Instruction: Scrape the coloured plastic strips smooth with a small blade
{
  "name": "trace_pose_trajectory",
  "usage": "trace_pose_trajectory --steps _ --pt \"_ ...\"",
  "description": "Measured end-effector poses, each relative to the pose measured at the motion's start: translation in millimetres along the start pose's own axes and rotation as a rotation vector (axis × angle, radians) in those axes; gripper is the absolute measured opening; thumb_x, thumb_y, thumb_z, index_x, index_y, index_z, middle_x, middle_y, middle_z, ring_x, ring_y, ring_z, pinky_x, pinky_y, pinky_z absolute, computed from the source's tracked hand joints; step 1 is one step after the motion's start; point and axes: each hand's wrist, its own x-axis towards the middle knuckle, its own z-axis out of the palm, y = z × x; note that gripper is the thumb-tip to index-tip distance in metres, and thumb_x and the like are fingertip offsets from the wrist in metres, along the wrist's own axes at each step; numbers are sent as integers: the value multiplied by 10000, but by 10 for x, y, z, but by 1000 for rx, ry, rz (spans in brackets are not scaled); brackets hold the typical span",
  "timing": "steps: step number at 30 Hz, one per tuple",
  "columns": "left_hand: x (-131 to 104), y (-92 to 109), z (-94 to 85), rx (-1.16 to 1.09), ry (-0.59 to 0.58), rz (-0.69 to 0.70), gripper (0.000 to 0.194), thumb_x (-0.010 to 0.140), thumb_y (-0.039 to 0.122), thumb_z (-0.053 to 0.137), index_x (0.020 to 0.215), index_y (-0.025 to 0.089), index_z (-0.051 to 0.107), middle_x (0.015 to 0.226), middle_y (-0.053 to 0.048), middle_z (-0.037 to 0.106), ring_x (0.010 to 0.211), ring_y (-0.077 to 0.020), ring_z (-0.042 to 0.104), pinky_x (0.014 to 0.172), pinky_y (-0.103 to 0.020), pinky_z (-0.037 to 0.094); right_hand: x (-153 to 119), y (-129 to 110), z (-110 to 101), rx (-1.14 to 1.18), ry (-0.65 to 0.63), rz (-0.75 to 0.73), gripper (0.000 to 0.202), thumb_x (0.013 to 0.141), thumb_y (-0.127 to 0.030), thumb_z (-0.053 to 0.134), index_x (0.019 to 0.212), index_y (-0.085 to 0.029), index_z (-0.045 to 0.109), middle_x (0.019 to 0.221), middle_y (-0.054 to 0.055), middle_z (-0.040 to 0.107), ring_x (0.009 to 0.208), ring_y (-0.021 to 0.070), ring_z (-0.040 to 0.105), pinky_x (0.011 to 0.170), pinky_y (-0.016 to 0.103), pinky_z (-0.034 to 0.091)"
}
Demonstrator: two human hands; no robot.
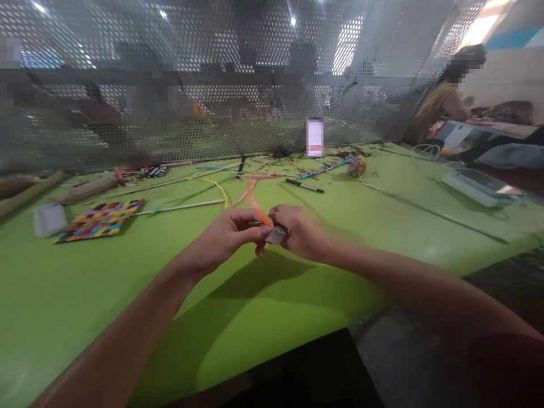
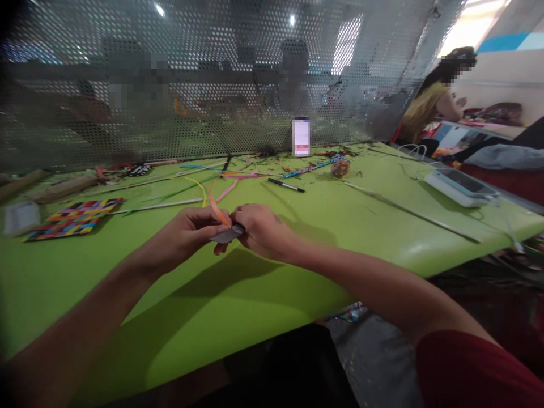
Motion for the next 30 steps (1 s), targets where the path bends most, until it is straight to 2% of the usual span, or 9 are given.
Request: trace_pose_trajectory --steps 4,11,18,24,30 --pt "5 10 6 -13 -6 4 154 841 292 776 803 144 768 700 -18 669 598 -115 596 603 -246 524 0 -21 -13 -44 -9 23 173 912 -99 571 748 -154 578 721 20 582 678 118 484 646 225 342" --pt "13 -13 55 -12 -8 -29 247 804 374 815 770 136 757 669 -17 658 570 -119 584 588 -260 519 1 -1 -21 -68 -3 60 196 863 -87 605 702 -158 519 691 -2 537 631 95 442 617 211 305" --pt "14 -42 2 -22 13 2 143 875 280 747 803 156 752 704 0 649 602 -100 582 617 -230 506 2 19 14 -44 36 24 235 908 -108 560 680 -156 529 670 5 547 629 96 460 625 217 315" --pt "9 -54 5 -27 -2 5 144 877 284 747 835 147 762 713 -11 653 612 -106 587 616 -235 515 -2 34 19 -38 64 11 235 912 -116 568 685 -157 523 664 1 541 626 96 452 617 218 313" --pt "1 -49 9 -33 9 10 143 876 284 747 845 145 761 730 -14 662 615 -107 592 610 -236 517 -3 16 1 -34 36 23 194 888 -87 580 708 -150 547 681 5 558 637 98 463 623 219 319"
